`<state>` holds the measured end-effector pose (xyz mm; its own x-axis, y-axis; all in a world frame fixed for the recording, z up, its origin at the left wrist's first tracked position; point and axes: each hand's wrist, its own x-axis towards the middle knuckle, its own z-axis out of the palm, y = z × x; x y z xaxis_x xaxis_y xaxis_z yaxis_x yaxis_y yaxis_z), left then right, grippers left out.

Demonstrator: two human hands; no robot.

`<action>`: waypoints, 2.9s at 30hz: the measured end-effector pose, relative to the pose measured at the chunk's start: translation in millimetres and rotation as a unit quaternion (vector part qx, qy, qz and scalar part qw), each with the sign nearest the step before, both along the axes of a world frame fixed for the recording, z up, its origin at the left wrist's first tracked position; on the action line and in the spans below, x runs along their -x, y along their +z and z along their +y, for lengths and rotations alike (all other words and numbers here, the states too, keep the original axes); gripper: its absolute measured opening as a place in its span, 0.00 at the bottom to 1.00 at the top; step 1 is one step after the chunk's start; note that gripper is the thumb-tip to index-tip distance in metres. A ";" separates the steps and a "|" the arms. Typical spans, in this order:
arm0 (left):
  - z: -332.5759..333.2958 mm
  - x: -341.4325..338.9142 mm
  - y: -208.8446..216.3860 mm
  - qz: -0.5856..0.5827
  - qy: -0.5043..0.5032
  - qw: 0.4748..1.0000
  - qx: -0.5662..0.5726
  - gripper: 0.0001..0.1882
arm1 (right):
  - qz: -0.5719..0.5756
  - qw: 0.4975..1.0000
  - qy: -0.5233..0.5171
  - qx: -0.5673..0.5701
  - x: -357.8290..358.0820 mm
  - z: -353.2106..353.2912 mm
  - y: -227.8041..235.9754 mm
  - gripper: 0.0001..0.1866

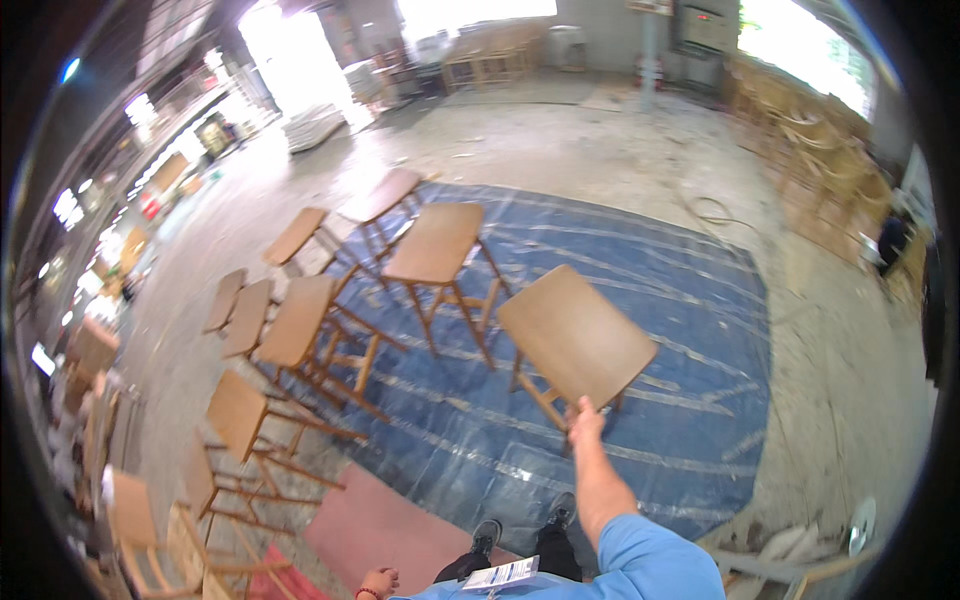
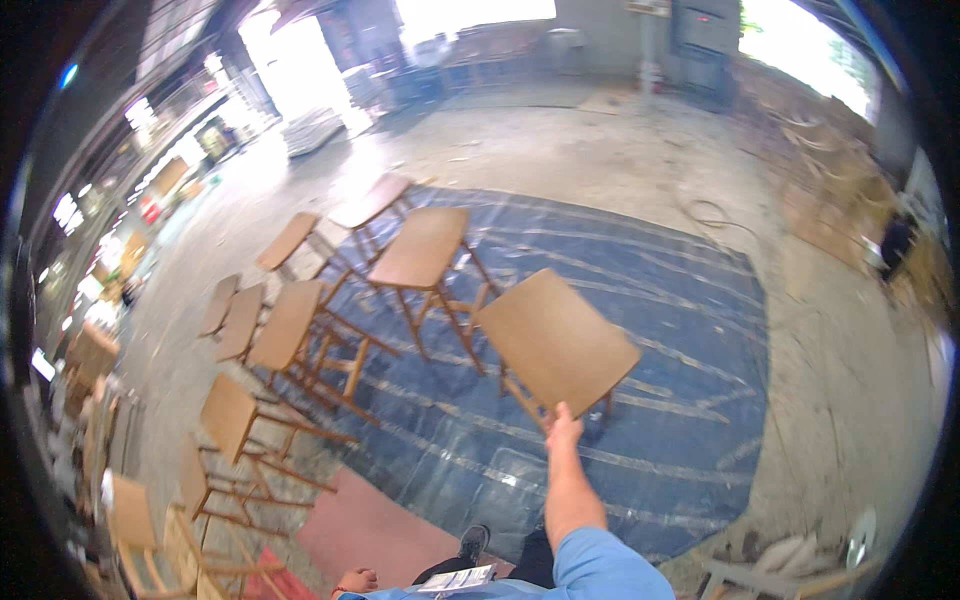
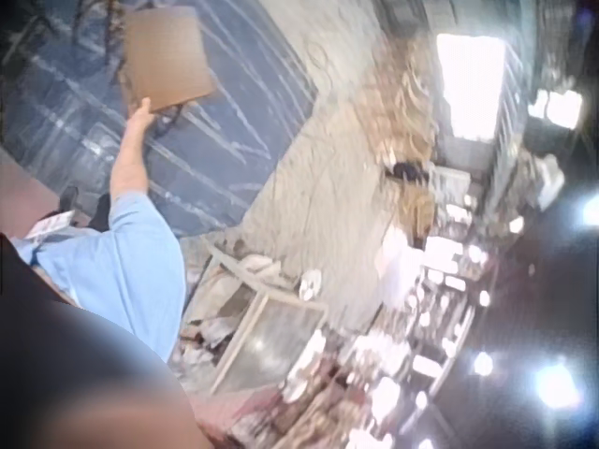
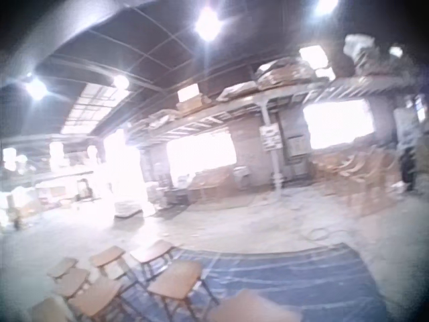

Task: The person repeatedly picks up wooden chairs from a pile, carries them across the workshop floor, and places them upright in a designated area. The person handles both light-colored and dark-colored chairs, moving them one at a time.

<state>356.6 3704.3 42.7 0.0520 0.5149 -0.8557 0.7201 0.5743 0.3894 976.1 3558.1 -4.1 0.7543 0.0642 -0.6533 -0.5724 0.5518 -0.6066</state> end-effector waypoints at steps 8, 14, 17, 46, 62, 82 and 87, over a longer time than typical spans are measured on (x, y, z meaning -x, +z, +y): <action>122.0 -272.5 -39.6 -0.129 -0.429 0.847 -0.286 0.24 | 0.074 0.997 0.006 0.018 254.8 -102.9 28.2 0.17; 51.7 -439.1 7.8 -0.245 -0.388 0.888 -0.023 0.24 | 0.168 0.986 -0.009 0.007 430.6 -185.2 51.8 0.17; -25.7 -434.2 18.4 -0.199 -0.562 0.788 0.151 0.25 | 0.216 0.974 -0.039 0.048 503.9 -207.3 61.0 0.22; -575.0 59.0 545.8 -0.638 -0.755 -0.118 0.089 0.42 | -0.382 0.698 -0.600 0.083 854.5 -576.5 252.7 0.34; -914.7 89.5 465.8 -0.557 -0.695 -0.052 0.451 0.43 | -0.311 0.644 -0.680 0.161 982.2 -841.9 244.9 0.38; -1074.4 163.3 319.2 -0.708 -0.396 0.472 0.344 0.42 | -0.251 0.794 -0.413 0.368 982.4 -1278.2 362.8 0.25; -1133.9 157.4 403.5 -0.812 -0.344 0.438 0.172 0.30 | -0.339 0.813 -0.358 0.309 932.3 -1334.1 429.4 0.19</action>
